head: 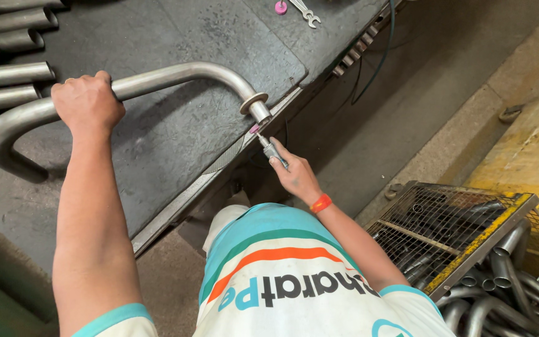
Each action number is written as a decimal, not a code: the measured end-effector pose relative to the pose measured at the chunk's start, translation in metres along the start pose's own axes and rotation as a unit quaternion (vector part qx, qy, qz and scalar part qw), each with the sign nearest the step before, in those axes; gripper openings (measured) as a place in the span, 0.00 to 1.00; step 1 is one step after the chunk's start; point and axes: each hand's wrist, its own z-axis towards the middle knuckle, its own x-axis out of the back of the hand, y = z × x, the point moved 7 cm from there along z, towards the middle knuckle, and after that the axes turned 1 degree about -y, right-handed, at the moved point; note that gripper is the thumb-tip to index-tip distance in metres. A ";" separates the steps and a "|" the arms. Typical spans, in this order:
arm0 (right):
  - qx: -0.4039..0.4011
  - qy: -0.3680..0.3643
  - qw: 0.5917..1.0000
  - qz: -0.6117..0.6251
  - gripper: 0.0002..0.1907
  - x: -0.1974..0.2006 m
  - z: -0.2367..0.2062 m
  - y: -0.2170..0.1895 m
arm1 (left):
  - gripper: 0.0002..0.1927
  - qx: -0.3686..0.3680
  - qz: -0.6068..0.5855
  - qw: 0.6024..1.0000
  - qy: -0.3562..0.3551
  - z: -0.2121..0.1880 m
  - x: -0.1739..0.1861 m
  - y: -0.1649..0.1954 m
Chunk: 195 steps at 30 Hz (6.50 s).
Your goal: The person holds a bent metal tube on a workbench and uses a pneumatic die grinder to grind and deburr the cut ends of the tube, repositioning the tube to reach both ends. They finish one tube, set it with a stack of finished tubes, and pick up the next bent tube to repeat the process.
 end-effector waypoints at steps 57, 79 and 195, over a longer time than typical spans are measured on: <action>-0.096 0.017 0.995 0.011 0.24 0.003 0.043 0.018 | 0.03 0.005 -0.007 0.998 0.057 -0.015 0.012 0.002; -0.129 -0.021 0.990 0.051 0.23 0.001 0.042 0.021 | 0.03 0.011 -0.026 0.997 0.066 -0.020 0.022 0.003; -0.024 0.051 0.998 -0.034 0.21 0.012 0.044 -0.001 | 0.04 0.014 -0.010 0.999 0.051 -0.020 0.020 0.001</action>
